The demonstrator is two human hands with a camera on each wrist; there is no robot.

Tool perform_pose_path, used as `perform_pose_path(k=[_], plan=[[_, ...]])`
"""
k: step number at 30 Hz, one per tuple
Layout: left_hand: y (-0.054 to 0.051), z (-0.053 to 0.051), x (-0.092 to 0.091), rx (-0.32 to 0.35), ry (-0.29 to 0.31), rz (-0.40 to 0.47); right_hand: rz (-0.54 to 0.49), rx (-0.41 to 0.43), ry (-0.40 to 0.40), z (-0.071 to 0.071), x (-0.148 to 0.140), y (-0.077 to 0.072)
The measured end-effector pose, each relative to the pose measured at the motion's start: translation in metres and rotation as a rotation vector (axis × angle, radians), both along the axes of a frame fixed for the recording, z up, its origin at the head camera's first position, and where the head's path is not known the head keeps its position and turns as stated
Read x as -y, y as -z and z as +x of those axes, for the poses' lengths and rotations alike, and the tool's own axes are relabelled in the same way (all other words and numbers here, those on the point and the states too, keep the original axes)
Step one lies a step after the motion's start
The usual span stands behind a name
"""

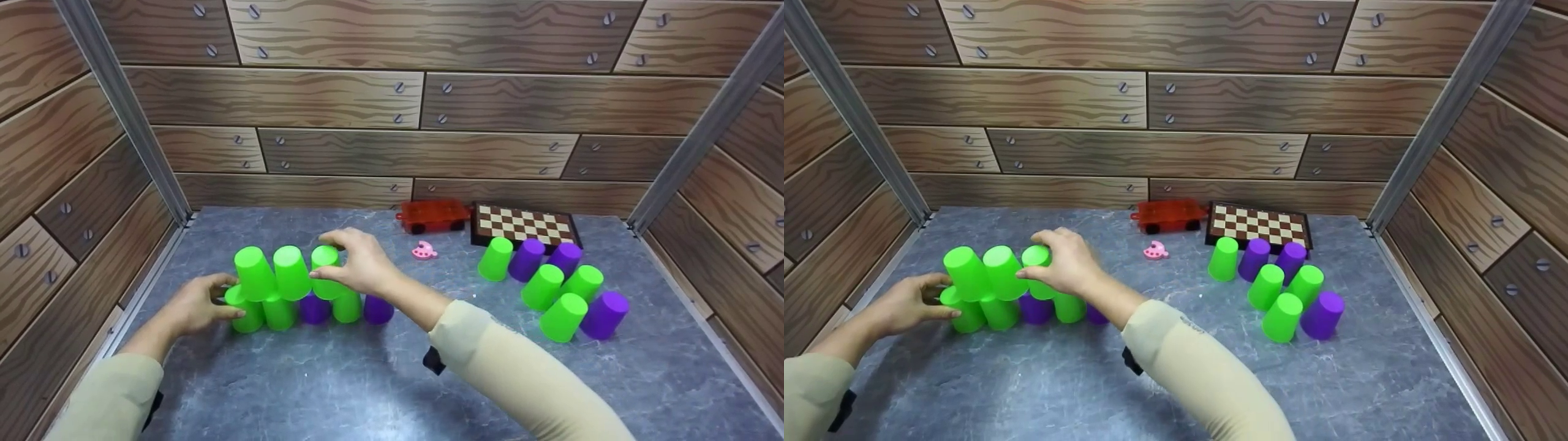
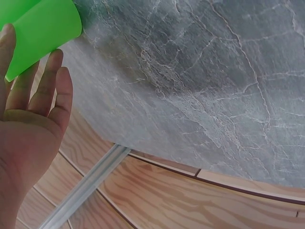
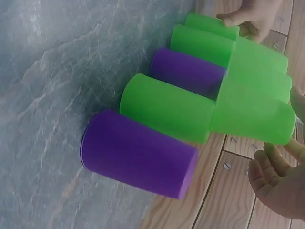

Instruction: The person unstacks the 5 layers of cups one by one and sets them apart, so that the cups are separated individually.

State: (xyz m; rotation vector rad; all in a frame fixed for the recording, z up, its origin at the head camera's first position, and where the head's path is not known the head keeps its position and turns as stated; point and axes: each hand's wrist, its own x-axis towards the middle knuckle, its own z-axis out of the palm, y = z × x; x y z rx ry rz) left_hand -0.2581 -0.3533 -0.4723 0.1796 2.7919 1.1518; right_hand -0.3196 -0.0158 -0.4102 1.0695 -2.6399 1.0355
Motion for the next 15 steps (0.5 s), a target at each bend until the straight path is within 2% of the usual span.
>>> perform_pose_path(k=[7,15], plan=[[-0.002,0.0,-0.002,-0.003,0.017,0.01,-0.05,0.04,-0.003,0.0,-0.004,-0.001],[-0.001,0.001,-0.001,0.0,0.004,0.0,-0.08,0.014,-0.07,-0.002,-0.041,-0.024]])
